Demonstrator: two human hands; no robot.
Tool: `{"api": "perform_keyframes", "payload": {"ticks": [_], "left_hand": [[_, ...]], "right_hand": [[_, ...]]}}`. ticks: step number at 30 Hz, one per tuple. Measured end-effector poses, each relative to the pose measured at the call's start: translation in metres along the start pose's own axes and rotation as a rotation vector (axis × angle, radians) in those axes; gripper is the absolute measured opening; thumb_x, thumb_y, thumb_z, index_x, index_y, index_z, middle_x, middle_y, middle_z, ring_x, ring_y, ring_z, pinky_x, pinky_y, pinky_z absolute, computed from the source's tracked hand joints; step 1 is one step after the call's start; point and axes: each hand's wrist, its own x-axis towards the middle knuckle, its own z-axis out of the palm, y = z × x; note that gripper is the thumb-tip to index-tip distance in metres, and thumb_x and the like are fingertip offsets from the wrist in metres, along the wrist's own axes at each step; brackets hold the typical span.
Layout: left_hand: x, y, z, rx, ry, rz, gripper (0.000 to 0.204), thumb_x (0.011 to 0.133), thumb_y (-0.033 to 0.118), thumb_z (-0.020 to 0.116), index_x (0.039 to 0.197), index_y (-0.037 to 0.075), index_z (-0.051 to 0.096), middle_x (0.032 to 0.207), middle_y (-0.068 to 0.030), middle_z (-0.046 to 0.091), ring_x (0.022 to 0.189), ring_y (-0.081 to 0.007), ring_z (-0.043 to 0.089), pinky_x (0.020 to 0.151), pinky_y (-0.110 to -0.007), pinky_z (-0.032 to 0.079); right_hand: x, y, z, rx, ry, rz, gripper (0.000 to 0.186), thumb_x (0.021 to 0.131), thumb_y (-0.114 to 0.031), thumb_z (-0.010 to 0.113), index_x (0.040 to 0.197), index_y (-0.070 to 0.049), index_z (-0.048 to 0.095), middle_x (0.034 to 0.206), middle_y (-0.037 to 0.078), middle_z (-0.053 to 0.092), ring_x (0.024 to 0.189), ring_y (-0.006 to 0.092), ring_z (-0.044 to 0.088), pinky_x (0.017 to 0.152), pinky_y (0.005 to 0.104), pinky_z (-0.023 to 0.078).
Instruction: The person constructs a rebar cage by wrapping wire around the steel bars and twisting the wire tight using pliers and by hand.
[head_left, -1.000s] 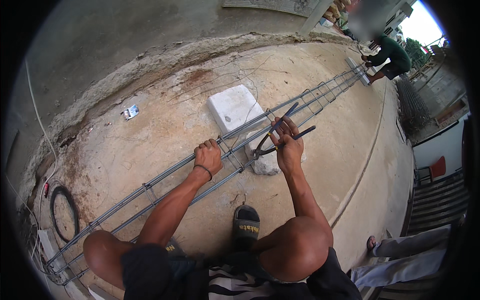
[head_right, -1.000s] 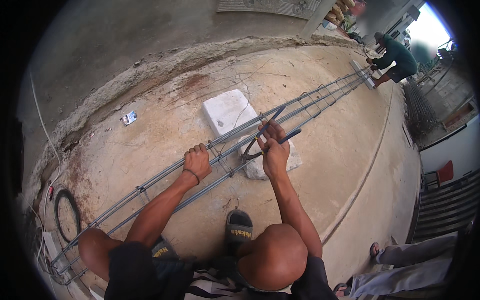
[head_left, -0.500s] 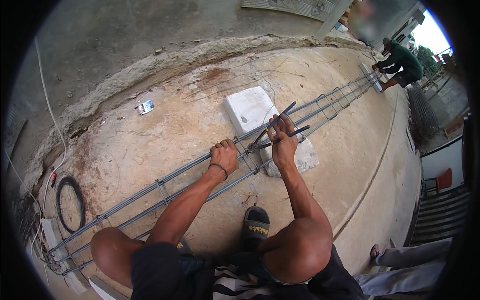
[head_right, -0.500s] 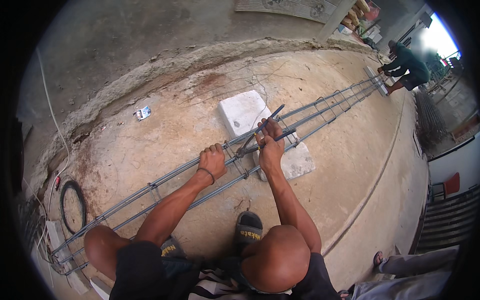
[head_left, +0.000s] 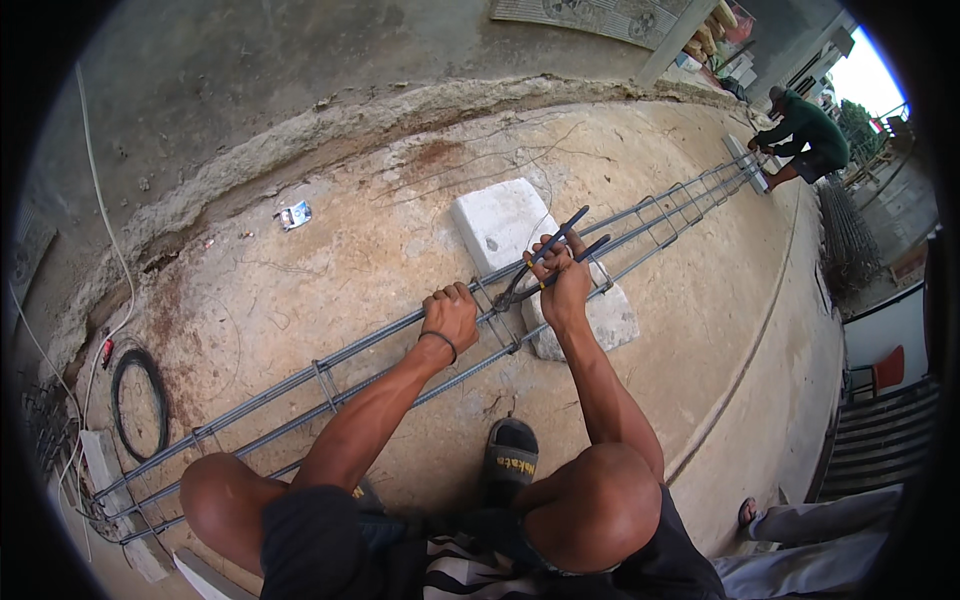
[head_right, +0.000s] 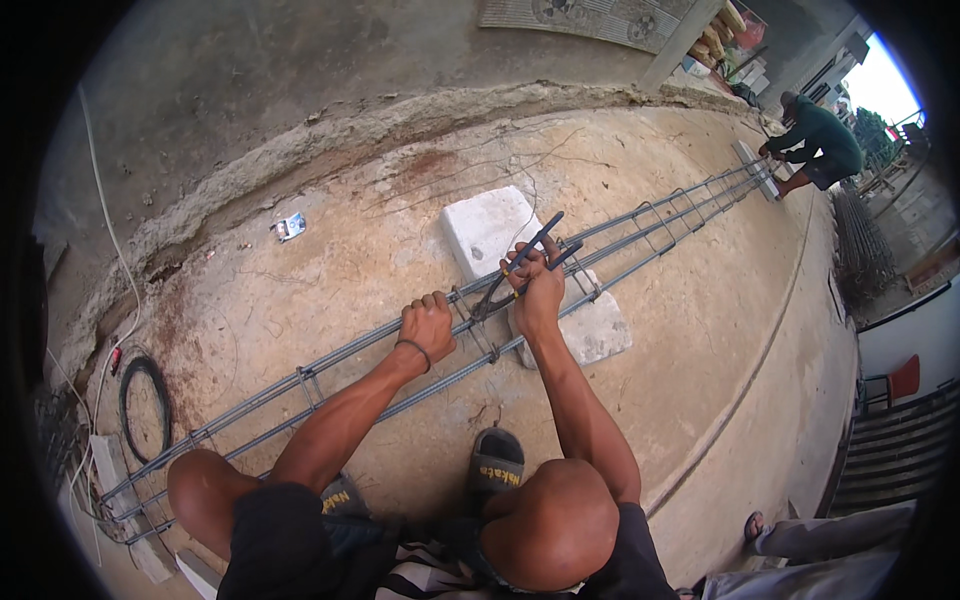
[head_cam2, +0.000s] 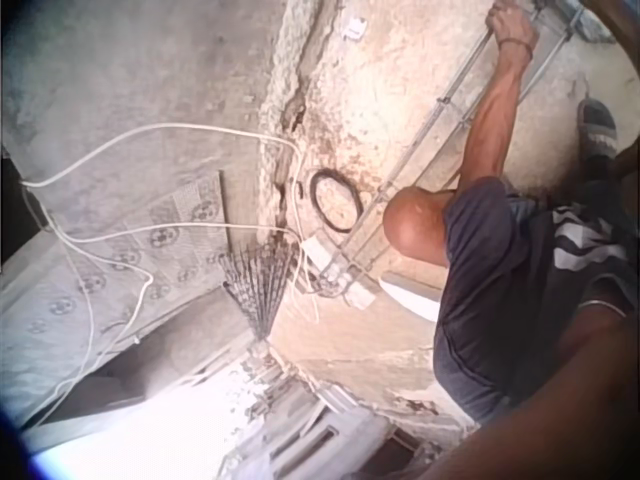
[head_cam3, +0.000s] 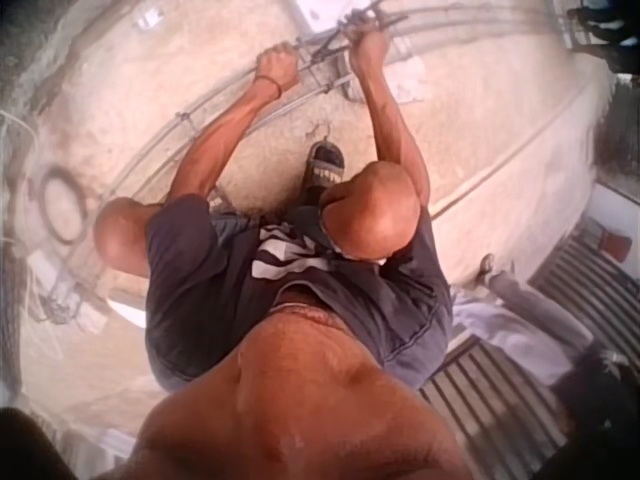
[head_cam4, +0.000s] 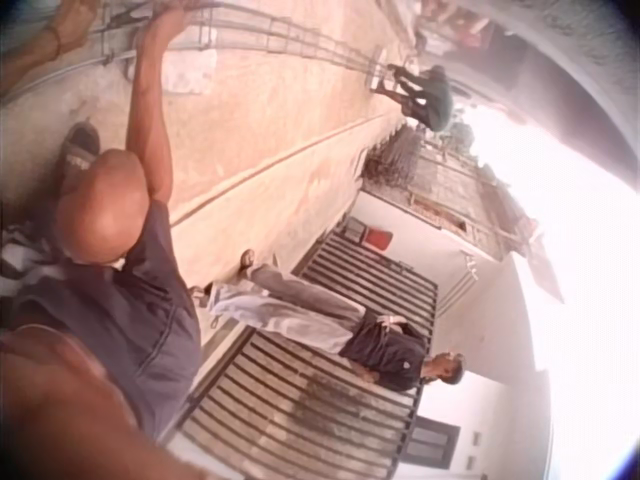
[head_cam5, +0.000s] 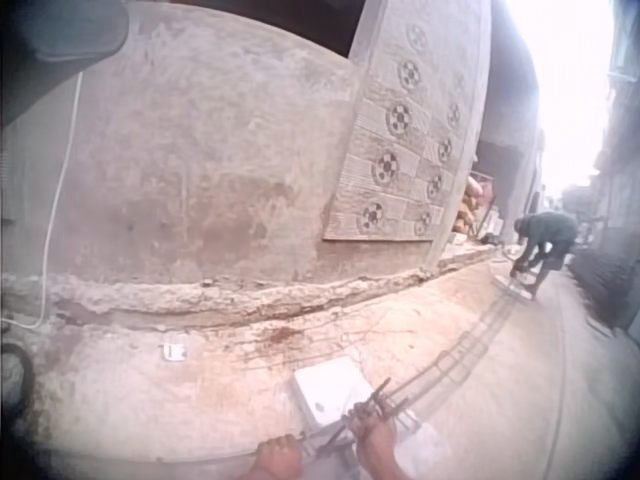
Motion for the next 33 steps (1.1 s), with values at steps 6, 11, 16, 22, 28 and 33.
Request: {"api": "perform_keyframes", "payload": {"ticks": [6, 11, 16, 22, 28, 33], "left_hand": [[0.001, 0.002, 0.000, 0.007, 0.008, 0.001, 0.041, 0.065, 0.013, 0.065, 0.100, -0.007, 0.054, 0.090, -0.0197, 0.061, 0.082, -0.0320, 0.063, 0.073, -0.039, 0.050], [0.002, 0.002, -0.001, 0.015, 0.027, 0.002, 0.042, 0.064, 0.013, 0.066, 0.098, -0.007, 0.053, 0.091, -0.0188, 0.060, 0.082, -0.0314, 0.063, 0.075, -0.039, 0.050], [0.001, 0.000, -0.013, -0.239, 0.036, 0.039, 0.066, 0.064, 0.024, 0.074, 0.114, -0.014, 0.053, 0.113, -0.0265, 0.058, 0.121, -0.0401, 0.049, 0.098, -0.046, 0.043], [0.044, -0.022, -0.028, -0.597, -0.042, 0.128, 0.080, 0.059, 0.043, 0.085, 0.120, -0.003, 0.059, 0.139, -0.0281, 0.044, 0.138, -0.0409, 0.032, 0.111, -0.043, 0.031], [0.073, -0.005, -0.045, -1.343, -0.489, 0.052, 0.043, 0.064, 0.016, 0.088, 0.098, 0.003, 0.065, 0.103, -0.0070, 0.065, 0.096, -0.0192, 0.062, 0.084, -0.032, 0.049], [0.075, 0.028, -0.059, -1.701, -0.423, 0.024, 0.038, 0.069, 0.004, 0.081, 0.102, 0.002, 0.063, 0.095, -0.0049, 0.066, 0.092, -0.0163, 0.062, 0.078, -0.030, 0.050]], "right_hand": [[0.006, -0.013, 0.000, 0.092, 0.008, 0.094, 0.016, 0.089, -0.017, 0.053, 0.095, -0.003, 0.055, 0.085, 0.011, 0.058, 0.079, 0.0219, 0.060, 0.079, 0.0429, 0.055], [0.004, -0.012, 0.011, -0.043, -0.272, 0.042, 0.032, 0.094, -0.031, 0.057, 0.082, -0.002, 0.056, 0.066, 0.007, 0.052, 0.062, 0.0183, 0.055, 0.065, 0.0363, 0.052], [0.006, -0.019, 0.022, -0.329, -0.651, 0.064, 0.037, 0.089, -0.031, 0.063, 0.067, -0.003, 0.051, 0.060, 0.008, 0.049, 0.056, 0.0193, 0.051, 0.060, 0.0374, 0.049], [0.022, -0.018, 0.029, -0.252, -0.812, 0.223, 0.034, 0.089, -0.025, 0.066, 0.066, -0.001, 0.058, 0.060, 0.006, 0.055, 0.055, 0.0151, 0.055, 0.058, 0.0315, 0.048], [0.025, -0.020, 0.029, -0.303, -0.810, 0.180, 0.031, 0.085, -0.024, 0.070, 0.064, -0.002, 0.063, 0.058, 0.004, 0.058, 0.052, 0.0130, 0.055, 0.054, 0.0264, 0.040], [0.041, -0.026, 0.019, -0.586, -0.682, 0.086, 0.033, 0.078, -0.028, 0.077, 0.065, -0.001, 0.065, 0.061, 0.003, 0.056, 0.057, 0.0119, 0.051, 0.057, 0.0258, 0.037]]}}
